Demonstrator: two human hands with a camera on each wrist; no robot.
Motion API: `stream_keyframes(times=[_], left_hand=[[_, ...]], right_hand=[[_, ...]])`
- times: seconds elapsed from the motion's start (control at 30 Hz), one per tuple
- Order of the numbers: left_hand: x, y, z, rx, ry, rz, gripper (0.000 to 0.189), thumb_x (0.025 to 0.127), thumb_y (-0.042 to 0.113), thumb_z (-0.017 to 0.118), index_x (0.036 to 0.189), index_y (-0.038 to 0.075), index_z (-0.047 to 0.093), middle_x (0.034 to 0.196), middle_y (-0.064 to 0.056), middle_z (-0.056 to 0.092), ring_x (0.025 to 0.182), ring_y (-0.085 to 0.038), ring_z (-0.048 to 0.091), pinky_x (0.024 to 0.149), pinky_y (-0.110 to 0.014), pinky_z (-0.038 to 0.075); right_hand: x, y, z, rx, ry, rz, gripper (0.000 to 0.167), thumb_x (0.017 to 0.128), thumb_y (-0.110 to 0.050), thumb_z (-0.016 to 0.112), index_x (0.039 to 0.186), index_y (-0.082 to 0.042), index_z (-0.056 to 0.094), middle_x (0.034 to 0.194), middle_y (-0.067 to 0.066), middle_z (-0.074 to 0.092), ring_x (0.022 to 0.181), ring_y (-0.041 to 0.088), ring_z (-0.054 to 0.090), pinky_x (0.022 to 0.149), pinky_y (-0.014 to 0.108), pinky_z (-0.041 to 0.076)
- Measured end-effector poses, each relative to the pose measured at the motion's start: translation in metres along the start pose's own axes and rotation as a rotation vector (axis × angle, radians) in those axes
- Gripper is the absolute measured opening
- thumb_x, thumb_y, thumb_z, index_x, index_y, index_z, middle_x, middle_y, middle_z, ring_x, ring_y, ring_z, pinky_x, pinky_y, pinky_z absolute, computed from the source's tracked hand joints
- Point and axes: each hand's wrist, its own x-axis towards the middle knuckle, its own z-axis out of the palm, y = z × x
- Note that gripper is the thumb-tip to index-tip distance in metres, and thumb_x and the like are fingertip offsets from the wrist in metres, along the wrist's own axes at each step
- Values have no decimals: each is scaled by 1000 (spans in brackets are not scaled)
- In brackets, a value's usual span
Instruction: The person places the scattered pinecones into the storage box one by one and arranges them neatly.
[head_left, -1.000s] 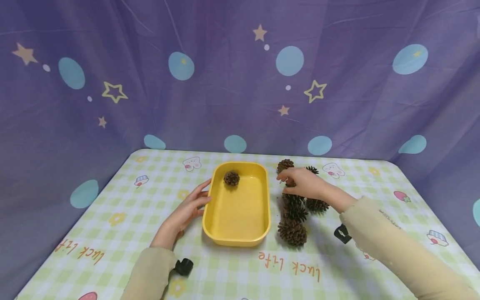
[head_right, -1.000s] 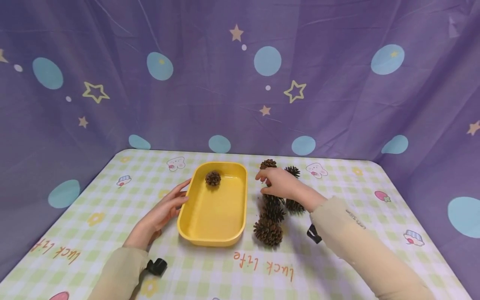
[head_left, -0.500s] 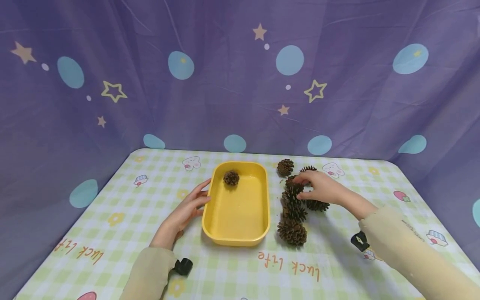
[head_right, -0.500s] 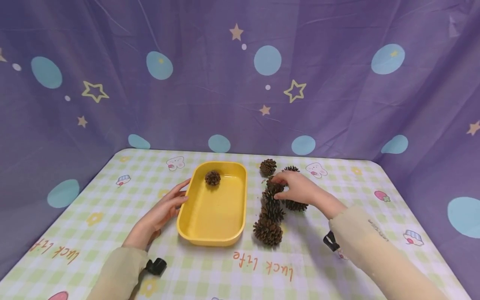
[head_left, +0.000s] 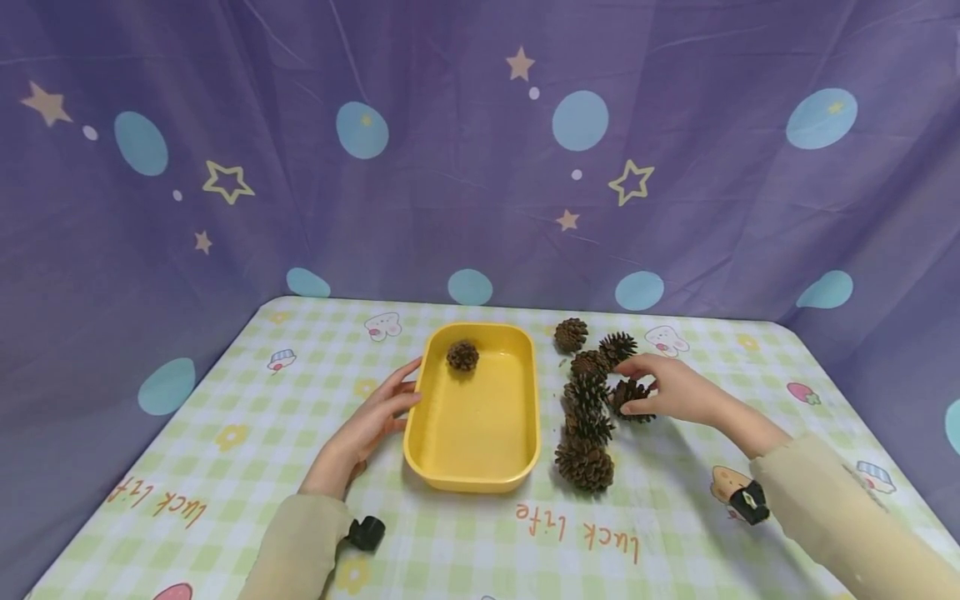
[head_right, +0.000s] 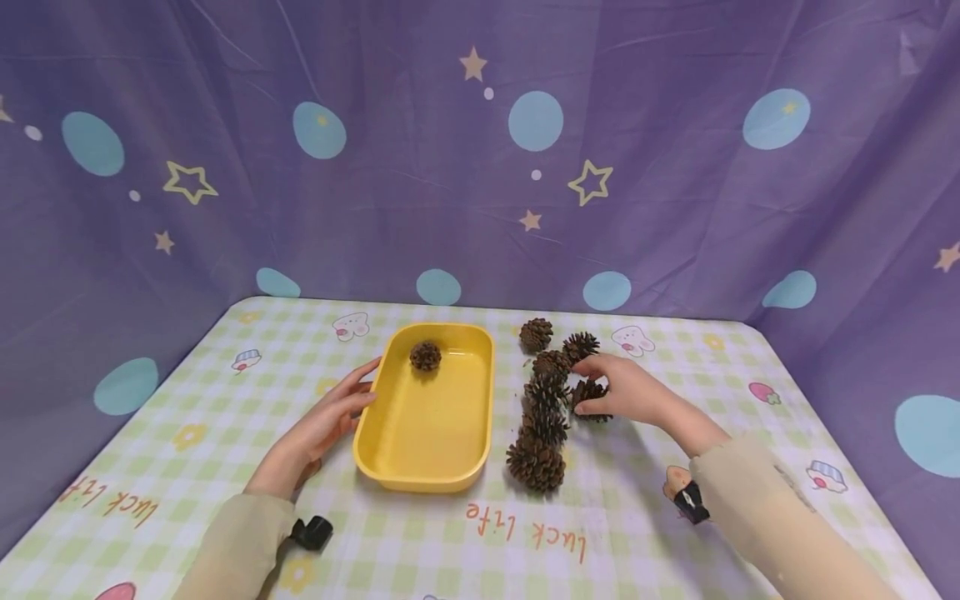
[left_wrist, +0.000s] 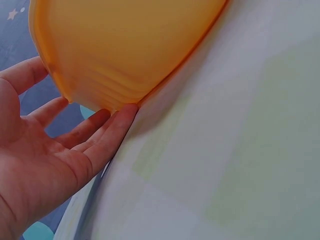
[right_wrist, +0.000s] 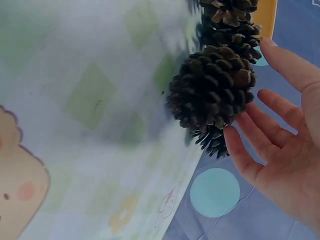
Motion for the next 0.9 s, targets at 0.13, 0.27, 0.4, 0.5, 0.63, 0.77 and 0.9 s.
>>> stream_keyframes(times=[0.13,0.27,0.4,0.5,0.63,0.77,0.9], left_hand=[[0,0,0,1,2,-1,61,91,30,54,143,37,23,138,-11,35,118,-29,46,94,-43,44],[0,0,0,2,3,1,61,91,30,53,143,37,23,137,-11,36,118,-29,46,93,-43,45],[0,0,0,-3,-2,4,60,91,29,53,143,36,23,137,-11,36,118,-29,46,93,-43,45],[0,-1,0,-3,0,4,60,92,29,52,143,35,22,137,-11,36,119,-29,46,93,-43,45],[1,-1,0,-2,0,5,60,92,28,52,143,35,22,138,-12,36,119,-30,46,94,-43,44],[1,-1,0,0,0,0,60,92,27,52,143,35,22,138,-11,36,120,-30,45,95,-43,44],[1,0,0,-1,13,-11,59,92,27,52,143,36,23,137,-10,37,119,-28,46,94,-42,44]], right_hand=[[-3,3,2,1,29,-3,56,74,-25,75,122,-3,54,117,12,58,104,30,55,82,46,49],[-5,7,4,-14,49,5,59,72,-24,76,123,-3,54,119,12,57,106,31,54,84,48,48],[-9,10,7,-25,61,20,64,71,-26,77,125,-1,52,122,16,54,107,35,53,85,49,47],[-11,13,9,-26,63,46,67,71,-26,77,126,0,50,124,19,52,107,36,52,83,49,48],[-13,16,12,-34,79,59,69,70,-21,78,128,1,47,124,21,50,107,38,51,85,51,46],[-13,20,16,-38,96,58,72,69,-17,78,129,2,45,123,23,49,108,39,50,85,51,46],[-13,24,19,-32,95,66,75,69,-16,78,132,0,42,124,25,46,103,36,52,80,47,49]])
